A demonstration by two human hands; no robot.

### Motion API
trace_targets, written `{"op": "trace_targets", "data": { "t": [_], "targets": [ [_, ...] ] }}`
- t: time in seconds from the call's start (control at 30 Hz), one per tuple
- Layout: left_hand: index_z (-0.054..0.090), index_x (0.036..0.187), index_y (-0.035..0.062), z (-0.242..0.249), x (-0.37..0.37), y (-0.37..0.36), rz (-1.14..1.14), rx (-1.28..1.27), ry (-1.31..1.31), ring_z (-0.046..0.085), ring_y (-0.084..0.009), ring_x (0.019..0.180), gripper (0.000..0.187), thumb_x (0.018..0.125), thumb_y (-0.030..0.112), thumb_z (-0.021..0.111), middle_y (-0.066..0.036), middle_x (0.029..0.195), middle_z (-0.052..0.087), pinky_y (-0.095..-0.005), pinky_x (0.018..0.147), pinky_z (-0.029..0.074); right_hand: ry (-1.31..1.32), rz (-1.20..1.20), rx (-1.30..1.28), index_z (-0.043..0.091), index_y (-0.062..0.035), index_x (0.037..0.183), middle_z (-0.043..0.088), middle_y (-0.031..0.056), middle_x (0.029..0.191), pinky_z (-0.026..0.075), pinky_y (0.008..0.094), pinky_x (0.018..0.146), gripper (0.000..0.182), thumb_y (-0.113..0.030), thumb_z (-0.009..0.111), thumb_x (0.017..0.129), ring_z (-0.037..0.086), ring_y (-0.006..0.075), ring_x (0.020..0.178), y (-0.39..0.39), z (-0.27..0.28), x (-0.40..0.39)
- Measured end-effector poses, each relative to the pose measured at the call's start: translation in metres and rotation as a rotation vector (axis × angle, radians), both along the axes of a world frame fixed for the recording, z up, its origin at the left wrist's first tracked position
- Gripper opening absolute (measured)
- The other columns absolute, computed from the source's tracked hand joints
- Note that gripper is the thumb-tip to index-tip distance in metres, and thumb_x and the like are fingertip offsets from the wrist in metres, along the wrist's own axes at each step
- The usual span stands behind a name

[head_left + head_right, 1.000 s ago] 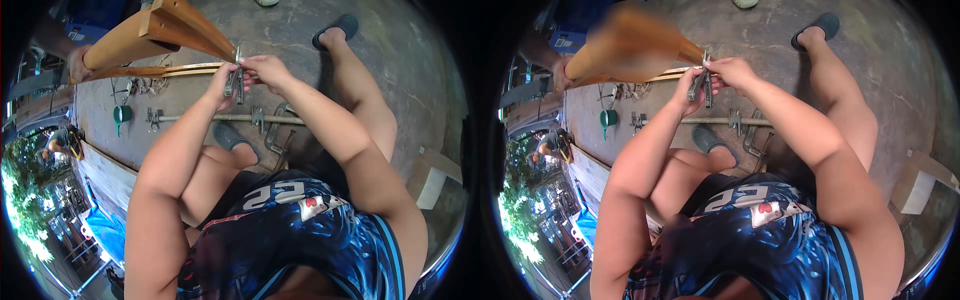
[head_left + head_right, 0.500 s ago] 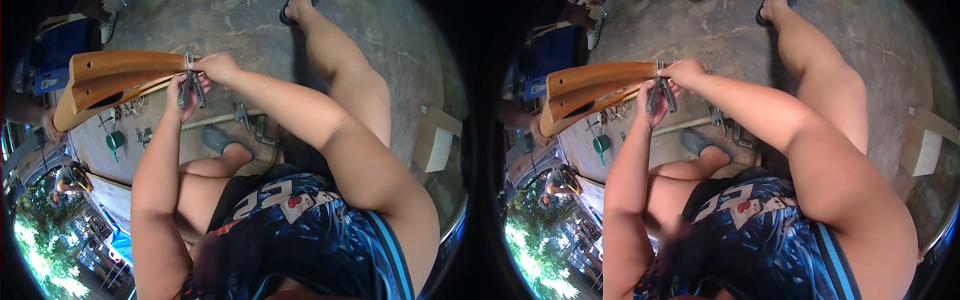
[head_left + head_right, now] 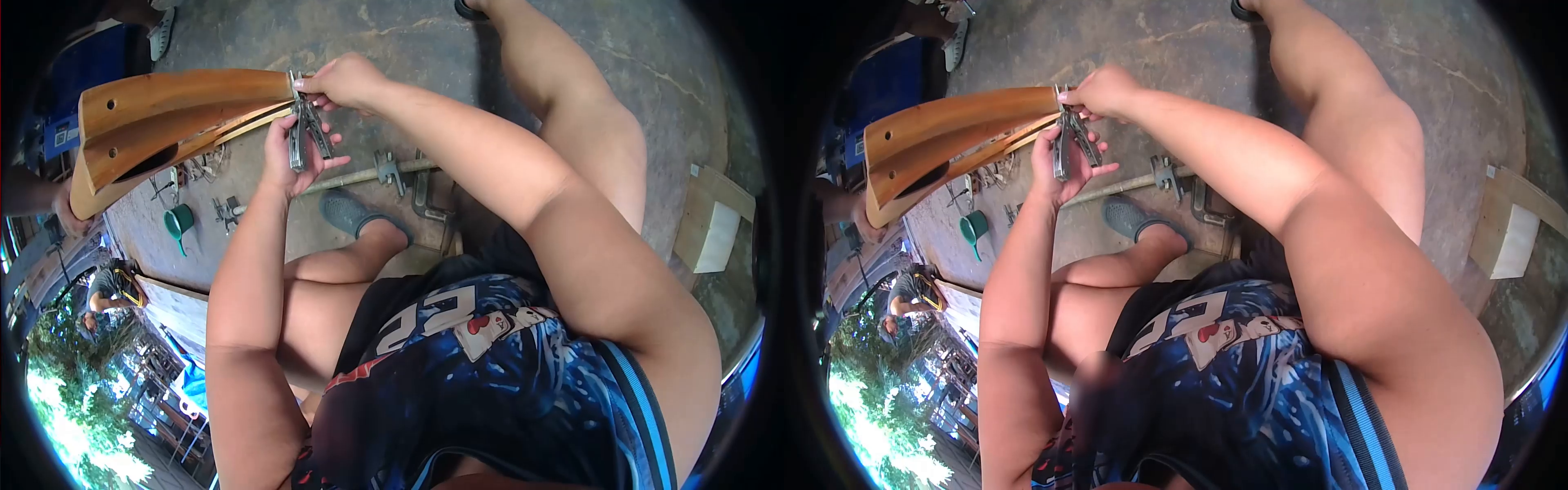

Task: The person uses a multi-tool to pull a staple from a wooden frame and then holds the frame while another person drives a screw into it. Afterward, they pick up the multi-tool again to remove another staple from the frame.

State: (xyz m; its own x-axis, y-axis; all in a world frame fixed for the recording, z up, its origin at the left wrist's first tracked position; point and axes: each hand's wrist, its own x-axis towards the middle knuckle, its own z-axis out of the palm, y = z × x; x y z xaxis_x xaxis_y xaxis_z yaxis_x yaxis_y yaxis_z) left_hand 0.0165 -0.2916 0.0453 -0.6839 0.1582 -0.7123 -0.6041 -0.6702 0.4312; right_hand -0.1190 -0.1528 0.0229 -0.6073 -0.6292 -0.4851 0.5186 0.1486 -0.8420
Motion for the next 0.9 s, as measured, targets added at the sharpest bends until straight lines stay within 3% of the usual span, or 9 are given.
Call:
{"op": "trace_targets", "data": {
  "t": [0.13, 0.17, 0.27, 0.37, 0.47, 0.6, 0.67, 0.83, 0.9],
  "targets": [
    [0.054, 0.125, 0.0114, -0.001, 0.0, 0.0, 0.018, -0.002, -0.012, 0.061, -0.0292, 0.103, 0.05, 0.092, 0.047, 0.044, -0.008, 0.101, 0.063, -0.066, 0.098, 0.045, 0.074, -0.028, -0.036, 0.074, 0.0023, 0.082, 0.071, 0.0099, 0.075, 0.054, 0.0303, 0.054, 0.026, -0.023, 0.081, 0.084, 0.064, 0.0147, 0.059, -0.011, 0.003, -0.01],
    [0.054, 0.125, 0.0112, -0.002, 0.001, -0.002, 0.027, -0.002, -0.018, 0.061, -0.0296, 0.102, 0.049, 0.092, 0.046, 0.045, -0.008, 0.102, 0.063, -0.0665, 0.096, 0.046, -0.015, -0.02, -0.017, 0.073, 0.0022, 0.084, 0.071, 0.0105, 0.077, 0.057, 0.0295, 0.056, 0.02, -0.016, 0.08, 0.084, 0.066, 0.0158, 0.062, -0.013, 0.003, -0.012],
    [0.054, 0.124, 0.0096, 0.0, -0.004, 0.0, 0.014, -0.076, -0.036, 0.062, -0.0283, 0.099, 0.049, 0.092, 0.045, 0.045, -0.007, 0.101, 0.063, -0.0605, 0.096, 0.048, -0.257, -0.032, -0.067, 0.072, 0.0026, 0.087, 0.07, 0.0111, 0.08, 0.059, 0.0285, 0.058, 0.015, -0.01, 0.079, 0.085, 0.067, 0.0178, 0.064, -0.013, 0.005, -0.019],
    [0.055, 0.121, 0.0078, -0.005, -0.01, 0.012, 0.118, -0.316, 0.07, 0.062, -0.0259, 0.095, 0.046, 0.092, 0.043, 0.045, -0.007, 0.099, 0.062, -0.0504, 0.092, 0.051, -0.241, -0.007, -0.052, 0.069, 0.0039, 0.091, 0.07, 0.0117, 0.081, 0.061, 0.029, 0.059, 0.016, -0.008, 0.078, 0.086, 0.068, 0.0193, 0.066, -0.014, 0.011, -0.018],
    [0.056, 0.117, 0.0066, -0.004, -0.006, -0.002, -0.047, -0.159, 0.079, 0.062, -0.0242, 0.092, 0.041, 0.092, 0.038, 0.048, -0.007, 0.098, 0.061, -0.0426, 0.089, 0.051, -0.18, -0.015, 0.005, 0.068, 0.0047, 0.092, 0.07, 0.0123, 0.083, 0.061, 0.0296, 0.06, 0.017, -0.008, 0.077, 0.086, 0.069, 0.0194, 0.067, -0.011, 0.029, -0.014],
    [0.056, 0.11, 0.0082, -0.015, -0.002, -0.01, -0.061, -0.148, 0.048, 0.06, -0.0232, 0.087, 0.032, 0.091, 0.033, 0.053, -0.006, 0.097, 0.059, -0.0408, 0.085, 0.049, -0.162, 0.026, -0.003, 0.068, 0.0046, 0.102, 0.071, 0.0118, 0.087, 0.061, 0.0233, 0.06, 0.022, -0.011, 0.075, 0.089, 0.071, 0.0154, 0.073, -0.012, 0.024, -0.015],
    [0.055, 0.106, 0.009, -0.02, -0.001, -0.017, -0.096, -0.073, 0.077, 0.06, -0.0226, 0.085, 0.029, 0.09, 0.032, 0.055, -0.006, 0.096, 0.058, -0.04, 0.084, 0.049, -0.158, 0.016, -0.011, 0.068, 0.0055, 0.102, 0.071, 0.0122, 0.087, 0.061, 0.0234, 0.061, 0.023, -0.012, 0.075, 0.089, 0.071, 0.0159, 0.074, -0.01, 0.027, -0.012],
    [0.053, 0.096, 0.011, -0.024, 0.001, -0.005, -0.007, 0.006, 0.148, 0.053, -0.0169, 0.068, 0.021, 0.09, 0.031, 0.054, -0.001, 0.075, 0.051, -0.0339, 0.065, 0.044, -0.127, 0.056, -0.031, 0.068, 0.007, 0.102, 0.071, 0.0135, 0.089, 0.062, 0.0243, 0.064, 0.027, -0.015, 0.076, 0.089, 0.071, 0.0173, 0.075, -0.014, 0.013, -0.013],
    [0.05, 0.098, 0.0111, -0.025, 0.004, -0.006, -0.021, 0.023, 0.148, 0.049, -0.0178, 0.069, 0.025, 0.089, 0.034, 0.054, 0.0, 0.076, 0.047, -0.0347, 0.068, 0.042, -0.123, 0.072, -0.038, 0.068, 0.007, 0.101, 0.071, 0.0138, 0.09, 0.062, 0.0247, 0.065, 0.028, -0.017, 0.077, 0.089, 0.071, 0.0178, 0.076, -0.012, 0.014, -0.014]
  ]
}}
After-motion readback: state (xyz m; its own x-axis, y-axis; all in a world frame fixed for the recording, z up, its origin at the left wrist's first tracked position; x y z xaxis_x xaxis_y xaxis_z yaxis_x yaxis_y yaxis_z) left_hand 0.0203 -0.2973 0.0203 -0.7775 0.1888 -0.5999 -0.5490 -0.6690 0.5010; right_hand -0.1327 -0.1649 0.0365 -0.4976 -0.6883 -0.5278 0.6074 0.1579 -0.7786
